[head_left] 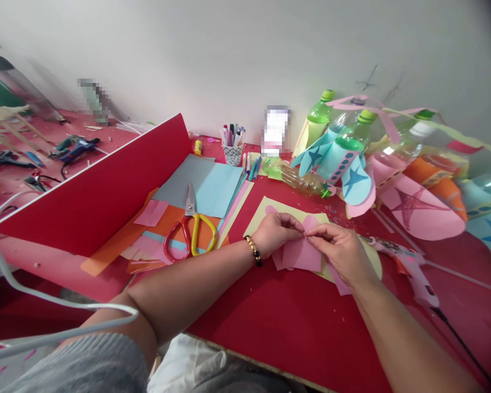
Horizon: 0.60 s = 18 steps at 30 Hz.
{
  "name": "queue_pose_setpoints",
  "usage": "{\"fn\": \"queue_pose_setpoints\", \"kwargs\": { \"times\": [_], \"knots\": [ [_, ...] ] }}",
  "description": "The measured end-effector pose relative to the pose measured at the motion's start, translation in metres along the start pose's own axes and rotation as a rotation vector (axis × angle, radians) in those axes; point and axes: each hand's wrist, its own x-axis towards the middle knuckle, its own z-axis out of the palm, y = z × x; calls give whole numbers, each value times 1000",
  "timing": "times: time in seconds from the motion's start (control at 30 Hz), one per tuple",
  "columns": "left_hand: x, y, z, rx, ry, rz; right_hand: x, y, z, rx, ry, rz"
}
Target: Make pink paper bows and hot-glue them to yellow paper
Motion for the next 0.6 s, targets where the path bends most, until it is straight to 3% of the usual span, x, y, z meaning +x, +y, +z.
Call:
{"fn": "queue_pose_setpoints", "kwargs": {
  "times": [0.3, 0.6],
  "knots": [
    [2, -3, -2, 35, 63, 56, 1, 0, -5, 60, -18, 148],
    [4, -7, -3, 60, 70, 67, 3, 3, -7, 37, -46, 164]
  ]
}}
